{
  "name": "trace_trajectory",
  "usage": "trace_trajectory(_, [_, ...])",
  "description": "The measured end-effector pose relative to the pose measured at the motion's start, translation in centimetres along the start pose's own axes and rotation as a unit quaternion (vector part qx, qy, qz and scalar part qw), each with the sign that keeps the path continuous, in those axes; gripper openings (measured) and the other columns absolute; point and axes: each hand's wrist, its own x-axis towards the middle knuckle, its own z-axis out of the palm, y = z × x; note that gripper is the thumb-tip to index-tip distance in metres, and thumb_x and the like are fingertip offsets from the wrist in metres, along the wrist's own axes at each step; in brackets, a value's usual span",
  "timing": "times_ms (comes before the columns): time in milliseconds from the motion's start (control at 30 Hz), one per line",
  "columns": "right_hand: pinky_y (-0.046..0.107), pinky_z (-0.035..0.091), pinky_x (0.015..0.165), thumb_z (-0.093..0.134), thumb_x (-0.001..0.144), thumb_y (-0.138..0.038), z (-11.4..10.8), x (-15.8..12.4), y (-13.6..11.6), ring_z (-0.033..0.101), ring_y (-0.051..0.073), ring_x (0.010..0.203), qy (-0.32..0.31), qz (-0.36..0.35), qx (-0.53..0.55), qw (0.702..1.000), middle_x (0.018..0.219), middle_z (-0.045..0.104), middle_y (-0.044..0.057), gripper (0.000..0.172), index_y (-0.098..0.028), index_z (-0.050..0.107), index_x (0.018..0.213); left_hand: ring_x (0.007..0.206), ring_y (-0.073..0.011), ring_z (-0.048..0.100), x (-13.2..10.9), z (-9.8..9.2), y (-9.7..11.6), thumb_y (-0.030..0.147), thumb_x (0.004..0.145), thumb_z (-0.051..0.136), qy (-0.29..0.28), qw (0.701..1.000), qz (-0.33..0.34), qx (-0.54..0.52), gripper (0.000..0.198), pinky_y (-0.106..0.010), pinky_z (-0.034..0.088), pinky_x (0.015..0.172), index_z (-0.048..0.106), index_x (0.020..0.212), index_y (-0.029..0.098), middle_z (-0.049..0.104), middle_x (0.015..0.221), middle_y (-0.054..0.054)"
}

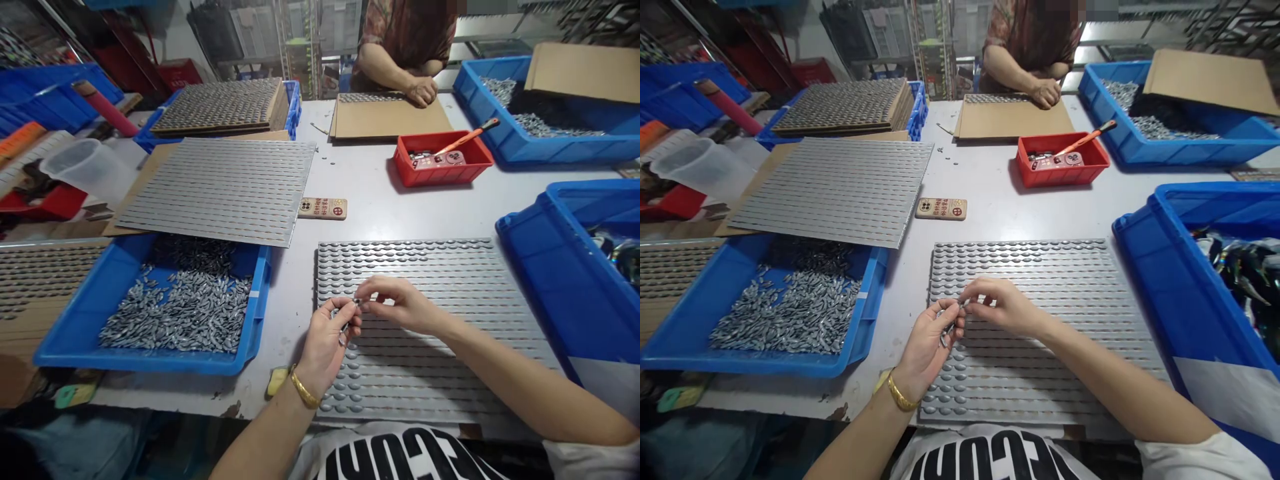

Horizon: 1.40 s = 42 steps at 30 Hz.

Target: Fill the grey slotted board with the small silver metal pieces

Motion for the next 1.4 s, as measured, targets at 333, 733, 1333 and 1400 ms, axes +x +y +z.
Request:
trace_trajectory(333, [0.027, 0.048, 0.063, 0.052, 0.089, -0.021, -1.4, -0.7, 2.9, 0.061, 0.015, 0.074, 0.116, -0.029, -0.148, 0.982, 0.086, 0.066, 0.004, 0.014, -0.021, 0.066, 0.09, 0.074, -0.0114, 0.062, 0.2, 0.7, 0.4, 0.027, 0.082, 0.064, 0.046, 0.999, -0.013, -0.018, 0.023, -0.021, 0.049, 0.062, 0.065, 0.099, 0.014, 0.065, 0.09, -0.008])
trace_trajectory(733, [0.028, 0.044, 0.07, 0.044, 0.089, -0.01, -0.5, 1.1, 6.7, 0.054, 0.02, 0.084, 0.071, -0.077, -0.399, 0.911, 0.089, 0.062, 0.009, 0.023, -0.019, 0.064, 0.089, 0.072, -0.0109, 0.061, -0.2, 0.5, 0.1, 0.023, 0.077, 0.069, 0.036, 0.998, -0.038, -0.039, 0.02, -0.021, 0.052, 0.067, 0.066, 0.095, 0.015, 0.065, 0.083, -0.006])
trace_trajectory(1333, [0.023, 0.047, 0.058, 0.055, 0.086, -0.021, -0.6, -0.8, -0.6, 0.06, 0.013, 0.072, 0.004, 0.001, -0.044, 0.999, 0.082, 0.065, 0.003, 0.011, -0.021, 0.066, 0.09, 0.063, -0.0078, 0.056, 0.9, 1.0, -0.9, 0.021, 0.069, 0.076, 0.004, 1.0, 0.019, 0.005, 0.024, -0.019, 0.046, 0.059, 0.064, 0.088, 0.013, 0.062, 0.071, -0.001])
trace_trajectory(1400, [0.023, 0.046, 0.057, 0.054, 0.085, -0.018, -0.5, -0.9, -1.1, 0.059, 0.013, 0.071, -0.001, 0.019, -0.04, 0.999, 0.082, 0.066, 0.002, 0.015, -0.021, 0.066, 0.094, 0.062, -0.0083, 0.056, 0.9, 1.2, -0.8, 0.022, 0.068, 0.077, 0.005, 1.0, 0.026, 0.011, 0.027, -0.019, 0.045, 0.058, 0.063, 0.089, 0.014, 0.062, 0.071, -0.001])
